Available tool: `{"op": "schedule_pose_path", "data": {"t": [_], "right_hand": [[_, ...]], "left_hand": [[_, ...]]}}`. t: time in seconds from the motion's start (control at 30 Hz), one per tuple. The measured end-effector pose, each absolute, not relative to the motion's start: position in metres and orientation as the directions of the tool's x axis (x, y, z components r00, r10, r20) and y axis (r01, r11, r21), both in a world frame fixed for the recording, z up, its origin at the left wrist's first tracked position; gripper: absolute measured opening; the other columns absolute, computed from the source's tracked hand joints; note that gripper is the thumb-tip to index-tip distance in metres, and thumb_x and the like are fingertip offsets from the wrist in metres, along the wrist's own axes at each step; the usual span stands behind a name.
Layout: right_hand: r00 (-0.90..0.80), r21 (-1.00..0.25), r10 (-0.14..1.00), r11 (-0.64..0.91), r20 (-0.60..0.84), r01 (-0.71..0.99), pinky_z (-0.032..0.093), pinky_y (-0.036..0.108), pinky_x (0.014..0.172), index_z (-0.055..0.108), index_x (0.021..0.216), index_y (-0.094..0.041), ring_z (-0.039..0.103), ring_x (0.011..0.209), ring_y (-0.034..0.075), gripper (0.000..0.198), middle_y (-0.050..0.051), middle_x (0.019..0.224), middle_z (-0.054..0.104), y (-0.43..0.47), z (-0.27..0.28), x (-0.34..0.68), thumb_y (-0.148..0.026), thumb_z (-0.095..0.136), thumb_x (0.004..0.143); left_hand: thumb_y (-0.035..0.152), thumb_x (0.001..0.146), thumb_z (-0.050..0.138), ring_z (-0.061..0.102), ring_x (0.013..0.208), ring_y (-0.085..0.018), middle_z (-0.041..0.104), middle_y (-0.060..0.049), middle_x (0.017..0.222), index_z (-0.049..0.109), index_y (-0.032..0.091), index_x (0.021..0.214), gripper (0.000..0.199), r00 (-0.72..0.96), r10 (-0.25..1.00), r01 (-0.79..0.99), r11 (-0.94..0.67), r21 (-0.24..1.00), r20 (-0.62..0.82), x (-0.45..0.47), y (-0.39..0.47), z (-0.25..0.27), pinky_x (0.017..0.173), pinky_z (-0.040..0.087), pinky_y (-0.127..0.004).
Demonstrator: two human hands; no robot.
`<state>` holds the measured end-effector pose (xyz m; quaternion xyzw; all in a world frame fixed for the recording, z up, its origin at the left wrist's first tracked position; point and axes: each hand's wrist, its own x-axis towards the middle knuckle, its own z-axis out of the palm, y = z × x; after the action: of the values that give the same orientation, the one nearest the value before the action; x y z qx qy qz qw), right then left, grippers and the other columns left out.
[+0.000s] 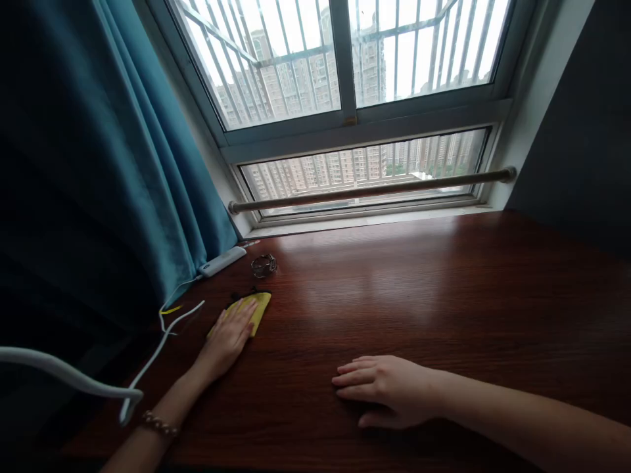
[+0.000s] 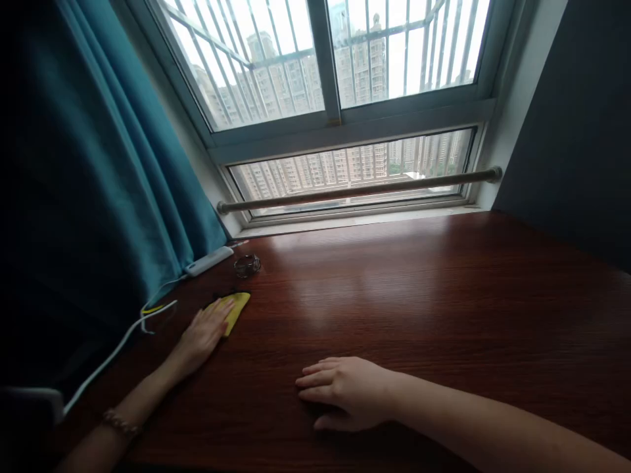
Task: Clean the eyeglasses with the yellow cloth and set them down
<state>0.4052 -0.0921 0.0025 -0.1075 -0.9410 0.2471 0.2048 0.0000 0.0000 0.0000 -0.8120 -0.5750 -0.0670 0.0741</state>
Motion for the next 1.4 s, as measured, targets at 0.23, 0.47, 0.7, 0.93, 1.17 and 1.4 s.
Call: {"op": "schedule_pose_path", "data": {"t": [0.23,0.47,0.7,0.93,1.17,1.4], "right_hand": [[-0.891,-0.485,0.292,0.869,0.347,0.096,0.022,0.029,0.112,0.046,0.135,-0.009,0.035,0.13,0.02,0.047,0.009,0.136,0.045,-0.094,0.006,0.407,-0.034,0.052,0.095],[-0.898,-0.444,0.277,0.89,0.343,0.105,0.022,0.029,0.112,0.047,0.133,-0.008,0.035,0.129,0.02,0.045,0.01,0.136,0.045,-0.096,0.01,0.406,-0.031,0.052,0.095],[-0.878,-0.319,0.263,0.938,0.399,0.136,0.022,0.032,0.113,0.045,0.133,-0.006,0.033,0.131,0.021,0.044,0.011,0.138,0.042,-0.101,0.018,0.406,-0.031,0.047,0.096],[-0.695,-0.24,0.38,0.925,0.611,0.294,0.029,0.042,0.11,0.038,0.138,-0.007,0.03,0.132,0.022,0.042,0.014,0.139,0.04,-0.093,0.025,0.413,-0.017,0.035,0.097],[-0.624,-0.296,0.667,0.742,0.407,0.601,0.032,0.047,0.107,0.042,0.136,-0.005,0.033,0.13,0.029,0.045,0.016,0.139,0.039,-0.078,0.0,0.413,-0.022,0.041,0.094],[-0.673,-0.238,0.654,0.755,0.345,0.611,0.035,0.049,0.106,0.045,0.134,-0.005,0.037,0.127,0.03,0.043,0.015,0.137,0.042,-0.078,-0.001,0.413,-0.02,0.04,0.094]], "left_hand": [[0.037,0.095,0.022,0.027,0.138,-0.028,0.029,-0.009,0.149,0.026,0.018,0.144,0.053,0.281,0.953,0.959,-0.284,0.005,0.114,-0.018,0.002,-0.024,0.11,0.025,-0.054],[0.041,0.095,0.025,0.024,0.14,-0.026,0.026,-0.009,0.15,0.022,0.021,0.145,0.053,0.454,0.889,0.887,-0.457,0.069,0.051,0.032,-0.001,-0.005,0.113,0.021,-0.05],[0.037,0.094,0.033,0.018,0.142,-0.021,0.025,-0.004,0.151,0.02,0.026,0.145,0.053,0.811,0.585,0.576,-0.8,0.17,0.001,0.154,-0.013,0.016,0.116,0.014,-0.044],[0.028,0.089,0.04,0.028,0.138,-0.02,0.04,-0.005,0.144,0.041,0.021,0.136,0.048,0.98,0.192,0.17,-0.944,0.283,0.052,0.222,-0.028,0.03,0.117,0.012,-0.044],[0.038,0.07,0.068,0.062,0.102,-0.023,0.07,-0.007,0.103,0.07,0.02,0.089,0.026,0.552,0.785,0.352,-0.523,0.776,0.279,0.169,-0.005,0.033,0.099,0.044,-0.037],[0.037,0.092,0.046,0.05,0.052,-0.006,0.056,0.001,0.067,0.056,0.01,0.088,0.029,-0.475,0.877,0.308,0.081,0.948,0.079,0.094,0.084,0.036,0.05,0.045,-0.02]]}}
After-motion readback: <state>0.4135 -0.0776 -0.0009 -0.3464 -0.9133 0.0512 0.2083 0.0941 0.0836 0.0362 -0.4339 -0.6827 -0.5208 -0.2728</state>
